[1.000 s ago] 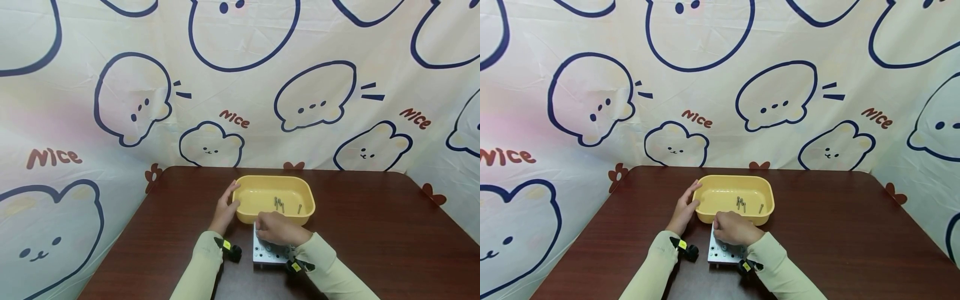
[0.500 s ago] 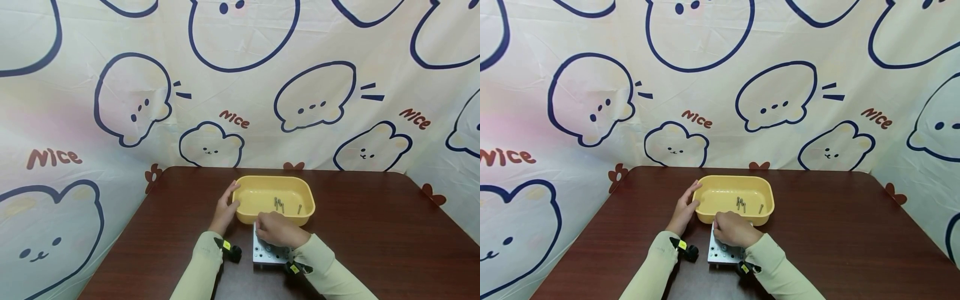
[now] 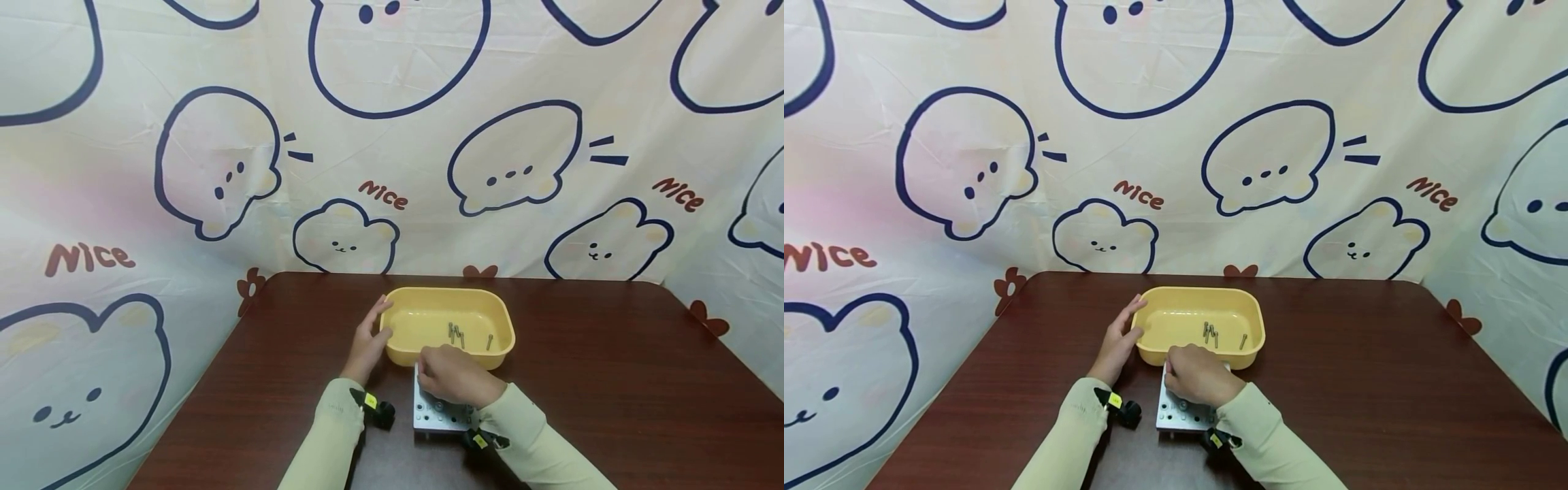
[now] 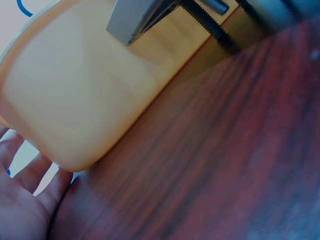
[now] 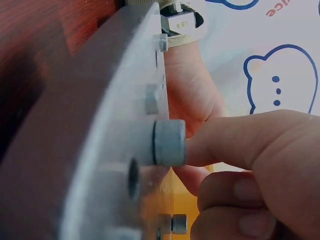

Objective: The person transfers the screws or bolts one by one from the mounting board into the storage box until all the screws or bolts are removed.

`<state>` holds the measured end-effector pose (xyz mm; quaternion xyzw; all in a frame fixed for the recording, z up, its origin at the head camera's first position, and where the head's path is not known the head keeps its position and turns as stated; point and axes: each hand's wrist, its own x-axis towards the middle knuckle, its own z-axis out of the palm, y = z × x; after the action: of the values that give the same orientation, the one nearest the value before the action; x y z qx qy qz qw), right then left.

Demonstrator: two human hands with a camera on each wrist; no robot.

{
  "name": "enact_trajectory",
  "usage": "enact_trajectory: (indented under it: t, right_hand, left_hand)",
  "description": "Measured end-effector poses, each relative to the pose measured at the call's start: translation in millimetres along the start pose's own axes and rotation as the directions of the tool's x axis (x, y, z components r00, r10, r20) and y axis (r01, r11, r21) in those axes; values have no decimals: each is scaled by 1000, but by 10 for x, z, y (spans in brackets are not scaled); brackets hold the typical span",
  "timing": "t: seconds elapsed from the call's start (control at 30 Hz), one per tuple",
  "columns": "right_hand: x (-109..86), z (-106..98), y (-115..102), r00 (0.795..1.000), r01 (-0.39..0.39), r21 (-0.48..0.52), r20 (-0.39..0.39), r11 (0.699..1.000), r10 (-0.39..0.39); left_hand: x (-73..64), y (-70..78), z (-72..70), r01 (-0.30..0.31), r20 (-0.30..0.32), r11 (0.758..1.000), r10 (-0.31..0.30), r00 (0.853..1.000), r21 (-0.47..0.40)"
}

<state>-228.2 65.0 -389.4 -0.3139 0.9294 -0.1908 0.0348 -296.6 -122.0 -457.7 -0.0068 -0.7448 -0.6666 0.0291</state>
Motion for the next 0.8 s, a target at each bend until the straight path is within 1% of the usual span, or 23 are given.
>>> enact_trajectory:
  t: [0.33,0.5,0.57,0.63,0.77,0.8]
  right_hand:
    - [0,17,-1,999,24,-27,-31,999,-25]
    - [-1,23,4,997,48,-49,-60,998,-51]
    - [-2,20,2,997,47,-52,-63,998,-50]
    - [-4,12,-5,997,40,-49,-61,998,-43]
    - [-1,4,-19,998,20,-40,-53,999,-22]
    - [1,4,-20,998,18,-40,-53,999,-20]
  left_hand:
    - [-2,-3,-4,-1,-2,1000,1,1000,7]
    - [3,3,-10,10,15,1000,-11,1000,11]
    - [-14,43,-14,21,24,1000,-21,999,18]
    - [-51,114,-19,28,33,999,-29,999,27]
    - [-185,309,-31,25,45,999,-27,999,42]
    - [-212,341,-34,16,46,999,-18,999,39]
